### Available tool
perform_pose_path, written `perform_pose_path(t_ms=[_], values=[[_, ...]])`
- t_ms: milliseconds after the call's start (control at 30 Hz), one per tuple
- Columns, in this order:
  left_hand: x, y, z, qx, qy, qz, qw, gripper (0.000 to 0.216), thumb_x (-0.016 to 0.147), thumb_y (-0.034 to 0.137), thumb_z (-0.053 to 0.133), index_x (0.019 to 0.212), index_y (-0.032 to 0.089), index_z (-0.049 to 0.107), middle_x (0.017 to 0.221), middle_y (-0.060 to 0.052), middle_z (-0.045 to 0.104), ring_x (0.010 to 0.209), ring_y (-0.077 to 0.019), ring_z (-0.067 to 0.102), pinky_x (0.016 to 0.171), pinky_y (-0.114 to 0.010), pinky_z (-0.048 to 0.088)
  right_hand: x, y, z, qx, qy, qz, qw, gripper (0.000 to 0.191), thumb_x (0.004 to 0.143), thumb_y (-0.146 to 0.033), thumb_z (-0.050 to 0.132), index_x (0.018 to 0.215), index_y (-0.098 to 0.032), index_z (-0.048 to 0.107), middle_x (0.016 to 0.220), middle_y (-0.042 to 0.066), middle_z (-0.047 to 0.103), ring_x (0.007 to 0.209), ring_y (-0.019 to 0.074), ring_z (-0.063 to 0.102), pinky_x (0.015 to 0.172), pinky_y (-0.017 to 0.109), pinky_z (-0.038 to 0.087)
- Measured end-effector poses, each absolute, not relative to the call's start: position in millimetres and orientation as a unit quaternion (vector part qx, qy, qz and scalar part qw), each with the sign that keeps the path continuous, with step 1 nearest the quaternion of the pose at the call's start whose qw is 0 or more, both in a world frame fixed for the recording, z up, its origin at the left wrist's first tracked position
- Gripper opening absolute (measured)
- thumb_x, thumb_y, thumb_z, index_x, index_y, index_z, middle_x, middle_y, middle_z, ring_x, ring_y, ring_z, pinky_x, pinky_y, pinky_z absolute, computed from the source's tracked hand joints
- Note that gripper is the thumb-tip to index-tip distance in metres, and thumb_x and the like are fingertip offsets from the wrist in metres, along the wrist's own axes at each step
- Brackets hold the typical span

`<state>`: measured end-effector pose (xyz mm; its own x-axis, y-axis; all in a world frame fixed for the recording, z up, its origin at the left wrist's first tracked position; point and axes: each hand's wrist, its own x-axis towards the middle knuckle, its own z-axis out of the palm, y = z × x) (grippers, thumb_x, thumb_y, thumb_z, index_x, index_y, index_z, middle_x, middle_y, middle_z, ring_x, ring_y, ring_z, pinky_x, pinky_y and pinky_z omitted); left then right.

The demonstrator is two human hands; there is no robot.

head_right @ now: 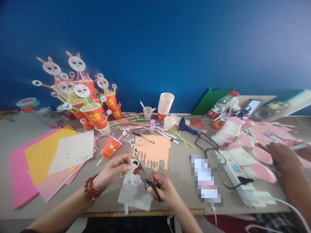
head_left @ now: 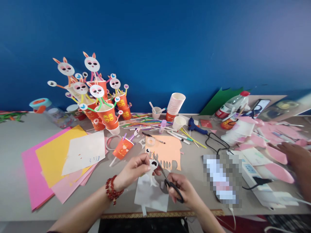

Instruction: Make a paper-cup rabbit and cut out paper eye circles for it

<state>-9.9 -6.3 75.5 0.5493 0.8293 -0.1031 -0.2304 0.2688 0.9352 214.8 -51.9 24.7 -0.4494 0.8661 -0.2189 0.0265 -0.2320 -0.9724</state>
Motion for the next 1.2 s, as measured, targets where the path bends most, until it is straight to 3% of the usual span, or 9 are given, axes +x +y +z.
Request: perform_pose_path(t_ms=[533,667,833,1000,1100,1200], values=[[-11.0,0.0,80.8,0.523,0.286,0.325,0.735,0.025,0.084,0.034,0.062,0.073,0.018,0.046,0.095,-0.01,0.071,0.085,-0.0217,0.069,0.078,-0.033,0.049,225.1,-50.8,23.9,-0.435,-0.53,0.668,0.289,0.056,0.066,-0.069,0.069,0.065,-0.021,0.041,0.048,-0.007,0.045,0.037,0.0079,0.044,0.039,0.019,0.026],[-9.1,3.6,84.9,0.535,0.295,0.304,0.731,0.023,0.084,0.031,0.061,0.073,0.019,0.043,0.093,-0.01,0.071,0.085,-0.0236,0.07,0.077,-0.034,0.048,228.7,-52.0,20.5,-0.438,-0.535,0.659,0.297,0.055,0.067,-0.067,0.071,0.064,-0.022,0.04,0.047,-0.007,0.044,0.037,0.0078,0.044,0.039,0.019,0.026],[-2.5,6.3,90.3,0.556,0.312,0.278,0.718,0.019,0.084,0.026,0.056,0.073,0.02,0.042,0.074,-0.005,0.07,0.075,-0.0204,0.07,0.073,-0.031,0.046,235.7,-53.4,18.5,-0.453,-0.524,0.647,0.319,0.054,0.07,-0.067,0.068,0.064,-0.021,0.041,0.045,-0.006,0.046,0.037,0.0089,0.044,0.041,0.021,0.029],[5.0,6.6,78.4,0.549,0.313,0.272,0.726,0.017,0.082,0.026,0.057,0.075,0.019,0.044,0.058,0.003,0.058,0.061,-0.016,0.066,0.065,-0.027,0.044,240.1,-48.6,26.9,-0.439,-0.521,0.607,0.409,0.047,0.073,-0.063,0.069,0.076,-0.018,0.056,0.062,0.002,0.061,0.054,0.0144,0.054,0.052,0.025,0.04],[7.5,7.4,71.1,0.555,0.337,0.269,0.712,0.015,0.08,0.025,0.059,0.075,0.018,0.047,0.059,0.005,0.053,0.053,-0.0129,0.062,0.057,-0.024,0.043,234.6,-40.8,35.7,-0.449,-0.499,0.582,0.458,0.04,0.072,-0.052,0.076,0.086,-0.017,0.061,0.077,0.005,0.065,0.069,0.017,0.057,0.058,0.025,0.043],[8.3,8.9,72.0,0.585,0.359,0.248,0.684,0.013,0.079,0.024,0.058,0.074,0.017,0.049,0.063,0.004,0.055,0.046,-0.0079,0.054,0.05,-0.021,0.04,223.9,-31.0,43.8,-0.449,-0.469,0.597,0.471,0.038,0.071,-0.046,0.078,0.091,-0.018,0.062,0.082,0.004,0.063,0.068,0.0148,0.055,0.055,0.023,0.041]])
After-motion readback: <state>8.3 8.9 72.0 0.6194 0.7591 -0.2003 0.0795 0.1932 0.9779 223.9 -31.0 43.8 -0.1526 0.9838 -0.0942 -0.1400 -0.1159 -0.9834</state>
